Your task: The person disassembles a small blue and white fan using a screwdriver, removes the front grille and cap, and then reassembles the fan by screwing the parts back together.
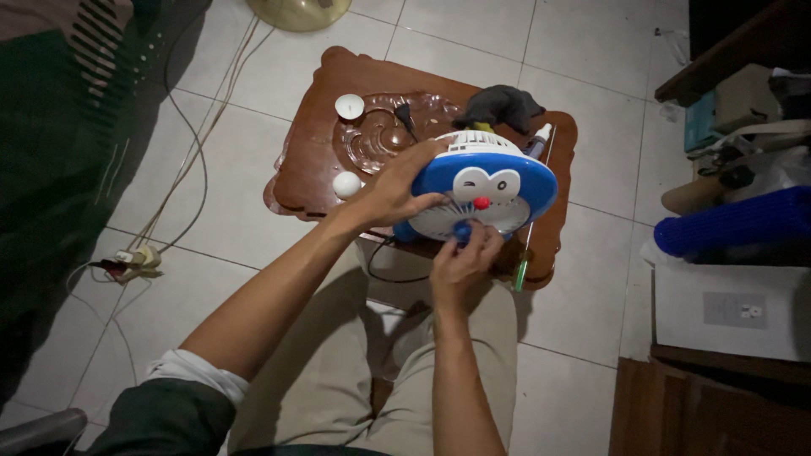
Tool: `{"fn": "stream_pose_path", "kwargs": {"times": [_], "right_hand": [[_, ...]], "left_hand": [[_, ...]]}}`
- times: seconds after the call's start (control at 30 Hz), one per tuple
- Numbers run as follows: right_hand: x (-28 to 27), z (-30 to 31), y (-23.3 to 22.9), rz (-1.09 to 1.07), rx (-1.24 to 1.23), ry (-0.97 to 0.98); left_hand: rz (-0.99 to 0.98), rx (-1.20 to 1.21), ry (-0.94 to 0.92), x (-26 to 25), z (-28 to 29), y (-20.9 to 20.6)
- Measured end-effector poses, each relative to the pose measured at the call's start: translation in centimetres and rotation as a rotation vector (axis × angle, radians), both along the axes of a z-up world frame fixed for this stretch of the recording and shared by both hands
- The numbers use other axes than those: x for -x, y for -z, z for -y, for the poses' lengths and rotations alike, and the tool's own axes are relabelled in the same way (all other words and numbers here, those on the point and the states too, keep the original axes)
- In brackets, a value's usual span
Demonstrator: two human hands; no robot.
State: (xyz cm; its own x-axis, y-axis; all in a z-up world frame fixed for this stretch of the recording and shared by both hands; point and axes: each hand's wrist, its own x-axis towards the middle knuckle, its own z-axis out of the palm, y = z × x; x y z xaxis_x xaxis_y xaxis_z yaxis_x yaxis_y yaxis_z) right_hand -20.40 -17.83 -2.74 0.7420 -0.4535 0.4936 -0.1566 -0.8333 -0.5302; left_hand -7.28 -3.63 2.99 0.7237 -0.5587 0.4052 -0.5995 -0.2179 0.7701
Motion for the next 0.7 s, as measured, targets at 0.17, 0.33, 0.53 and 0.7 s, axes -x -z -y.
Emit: {"fn": "stream_pose_path", "kwargs": {"times": [0.17, 0.33, 0.53, 0.7], "right_hand": [[0.3, -1.0, -1.1, -0.095, -0.501, 0.091], [-0.3, 0.0, 1.1, 0.099, -1.227, -0.026], [1.0, 3.3, 4.8, 0.2, -1.937, -0.305], [2.4, 2.6, 6.4, -0.026, -1.898, -0.361]], "left_hand": [[0.088, 0.001, -0.018, -0.3, 0.1, 1.0], [0.103, 0.006, -0.039, -0.1, -0.3, 1.4], [0.056, 0.008, -0.238, 2.2, -3.0, 2.1], [-0.045, 0.007, -0.61, 7.6, -5.9, 5.4]]}}
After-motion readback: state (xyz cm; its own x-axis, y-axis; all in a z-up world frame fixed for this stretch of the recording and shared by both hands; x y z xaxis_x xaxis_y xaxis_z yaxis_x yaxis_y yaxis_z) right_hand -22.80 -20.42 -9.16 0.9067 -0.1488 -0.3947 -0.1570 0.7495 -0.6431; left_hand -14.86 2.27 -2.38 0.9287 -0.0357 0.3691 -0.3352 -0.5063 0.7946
